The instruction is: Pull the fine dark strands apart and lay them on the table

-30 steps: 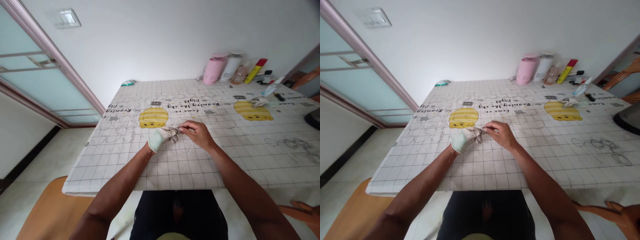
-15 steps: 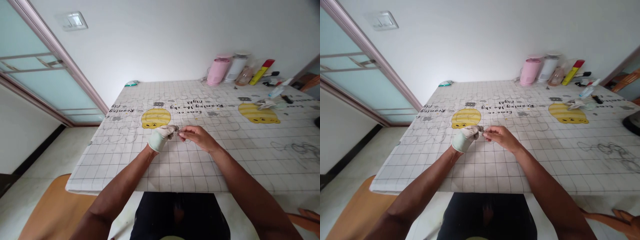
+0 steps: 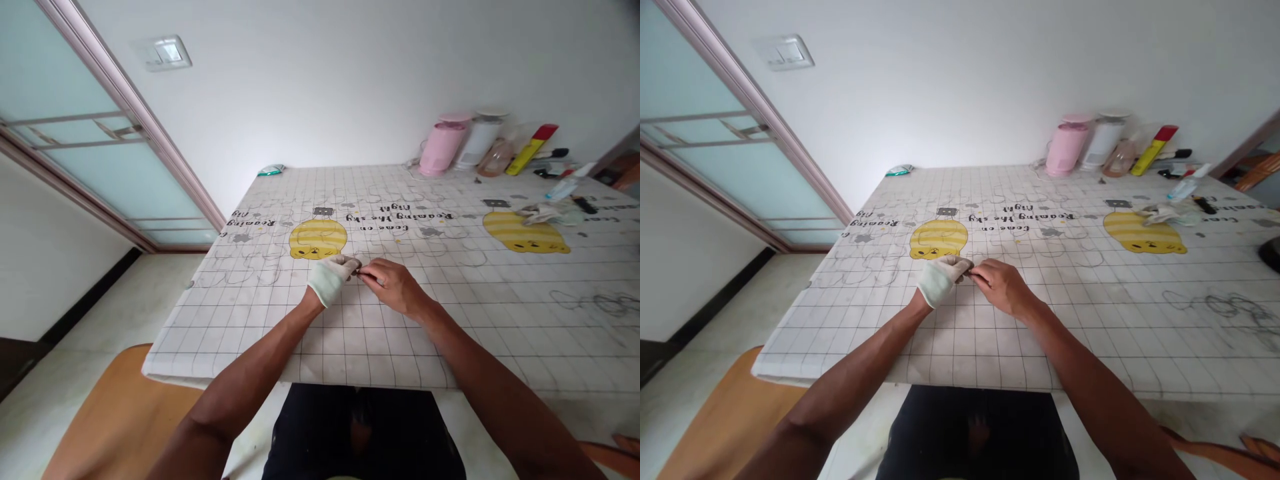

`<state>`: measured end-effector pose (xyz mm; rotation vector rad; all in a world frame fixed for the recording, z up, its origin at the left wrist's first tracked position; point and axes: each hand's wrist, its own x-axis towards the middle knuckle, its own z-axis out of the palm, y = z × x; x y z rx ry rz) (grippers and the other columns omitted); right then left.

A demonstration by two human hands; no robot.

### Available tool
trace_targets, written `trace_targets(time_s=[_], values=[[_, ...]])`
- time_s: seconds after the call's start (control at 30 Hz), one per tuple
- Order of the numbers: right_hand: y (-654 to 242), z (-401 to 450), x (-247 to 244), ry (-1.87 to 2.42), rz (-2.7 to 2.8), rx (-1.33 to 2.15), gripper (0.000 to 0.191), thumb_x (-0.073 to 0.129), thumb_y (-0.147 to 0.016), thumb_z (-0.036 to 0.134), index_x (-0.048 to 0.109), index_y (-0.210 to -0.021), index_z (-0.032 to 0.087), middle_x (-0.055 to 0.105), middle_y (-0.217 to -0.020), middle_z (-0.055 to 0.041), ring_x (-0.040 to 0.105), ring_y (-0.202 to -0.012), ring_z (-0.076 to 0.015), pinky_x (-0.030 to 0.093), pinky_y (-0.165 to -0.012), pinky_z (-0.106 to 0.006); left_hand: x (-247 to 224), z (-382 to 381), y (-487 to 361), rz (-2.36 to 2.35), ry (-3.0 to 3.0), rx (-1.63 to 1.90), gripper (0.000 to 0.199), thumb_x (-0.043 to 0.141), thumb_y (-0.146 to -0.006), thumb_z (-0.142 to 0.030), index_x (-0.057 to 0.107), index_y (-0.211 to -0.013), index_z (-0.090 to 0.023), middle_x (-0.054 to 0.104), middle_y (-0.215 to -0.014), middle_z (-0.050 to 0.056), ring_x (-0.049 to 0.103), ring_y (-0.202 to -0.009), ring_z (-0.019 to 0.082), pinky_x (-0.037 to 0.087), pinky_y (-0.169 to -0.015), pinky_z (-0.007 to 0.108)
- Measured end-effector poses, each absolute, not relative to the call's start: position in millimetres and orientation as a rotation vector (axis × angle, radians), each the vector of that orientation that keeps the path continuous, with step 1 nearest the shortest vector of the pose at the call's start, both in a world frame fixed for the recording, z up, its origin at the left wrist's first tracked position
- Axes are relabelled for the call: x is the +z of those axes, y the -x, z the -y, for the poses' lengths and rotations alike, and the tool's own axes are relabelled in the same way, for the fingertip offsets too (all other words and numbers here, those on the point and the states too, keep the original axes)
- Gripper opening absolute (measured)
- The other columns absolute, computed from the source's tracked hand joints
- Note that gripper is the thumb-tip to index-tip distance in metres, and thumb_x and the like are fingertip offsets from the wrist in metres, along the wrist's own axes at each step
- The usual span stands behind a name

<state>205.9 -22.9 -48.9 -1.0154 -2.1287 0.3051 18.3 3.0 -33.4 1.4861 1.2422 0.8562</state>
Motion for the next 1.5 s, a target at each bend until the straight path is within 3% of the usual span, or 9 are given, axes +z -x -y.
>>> trace_targets(time_s=[0.13,0.27,0.43,0.67,0.9,1.0,1.23,1.4,1.5], values=[[-206.4,22.6,-54.3,0.932,2.259,-0.087,0.024,0.05,-0.106,0.02,0.071,-0.095,0.02,0.069,-0.083,-0.0064,0.06,-0.077,-0.0194,0.048,-0.069,-0.034,-31.1,-0.5,-17.8,-1.403,-1.727,0.792,0.026,0.054,-0.093,-0.034,0.068,-0.075,-0.022,0.068,-0.078,0.001,0.062,-0.076,0.016,0.046,-0.069,0.027],[-209.0,25.0,-50.9,0.872,2.365,-0.185,0.033,0.042,-0.107,0.014,0.069,-0.088,0.02,0.062,-0.075,-0.0049,0.055,-0.074,-0.0201,0.046,-0.069,-0.036,-40.2,-4.6,-12.2,-1.394,-1.951,0.689,0.023,0.052,-0.094,-0.025,0.065,-0.076,-0.022,0.064,-0.081,0.003,0.061,-0.081,0.019,0.045,-0.07,0.029],[-212.6,25.0,-50.8,0.913,2.386,0.064,0.038,0.038,-0.108,0.021,0.07,-0.087,0.025,0.062,-0.078,-0.0057,0.055,-0.079,-0.0228,0.049,-0.078,-0.041,-49.2,-8.6,-5.2,-1.205,-1.922,0.793,0.017,0.062,-0.087,-0.02,0.065,-0.071,-0.022,0.059,-0.076,0.004,0.059,-0.078,0.021,0.043,-0.067,0.029],[-211.0,23.9,-43.3,1.131,1.984,0.406,0.024,0.055,-0.102,0.04,0.074,-0.096,0.027,0.072,-0.085,-0.0052,0.065,-0.078,-0.0225,0.052,-0.072,-0.039,-38.8,-3.6,-11.8,-1.262,-1.632,0.833,0.03,0.057,-0.094,-0.042,0.068,-0.076,-0.021,0.067,-0.07,0.002,0.059,-0.066,0.018,0.042,-0.063,0.03],[-203.7,29.6,-29.1,1.218,1.531,0.737,0.023,0.067,-0.092,0.044,0.075,-0.088,0.023,0.076,-0.081,-0.0035,0.07,-0.077,-0.0215,0.054,-0.071,-0.033,-45.7,10.1,-32.8,-1.172,-1.682,0.673,0.037,0.063,-0.09,-0.054,0.075,-0.084,-0.02,0.068,-0.069,0.001,0.062,-0.066,0.018,0.044,-0.061,0.029],[-200.0,29.8,-30.0,1.217,1.499,0.736,0.022,0.068,-0.091,0.043,0.076,-0.088,0.022,0.077,-0.08,-0.0035,0.07,-0.075,-0.0209,0.053,-0.07,-0.033,-51.7,10.4,-41.9,-1.104,-1.484,0.7,0.037,0.068,-0.088,-0.053,0.073,-0.08,-0.017,0.069,-0.069,0.003,0.063,-0.062,0.016,0.047,-0.058,0.028],[-198.5,28.7,-32.6,1.2,1.509,0.677,0.02,0.067,-0.092,0.041,0.076,-0.092,0.023,0.077,-0.082,-0.0037,0.073,-0.079,-0.0229,0.056,-0.076,-0.036,-50.4,10.9,-44.8,-1.002,-1.138,0.802,0.02,0.071,-0.087,-0.033,0.072,-0.082,-0.014,0.073,-0.079,0.006,0.063,-0.058,0.012,0.049,-0.057,0.026],[-198.7,29.2,-31.8,1.249,1.505,0.613,0.019,0.065,-0.093,0.039,0.077,-0.094,0.024,0.078,-0.083,-0.0034,0.072,-0.078,-0.022,0.056,-0.074,-0.034,-44.3,17.1,-43.1,-0.99,-1.228,0.797,0.023,0.068,-0.089,-0.037,0.075,-0.089,-0.015,0.076,-0.091,0.008,0.066,-0.066,0.013,0.051,-0.062,0.027],[-197.2,29.1,-34.0,1.262,1.505,0.587,0.019,0.065,-0.093,0.039,0.076,-0.093,0.024,0.078,-0.083,-0.0033,0.072,-0.079,-0.0222,0.056,-0.075,-0.035,-45.9,16.1,-43.3,-0.947,-1.247,0.765,0.023,0.066,-0.09,-0.036,0.074,-0.089,-0.015,0.073,-0.081,0.005,0.064,-0.065,0.013,0.05,-0.063,0.026]])
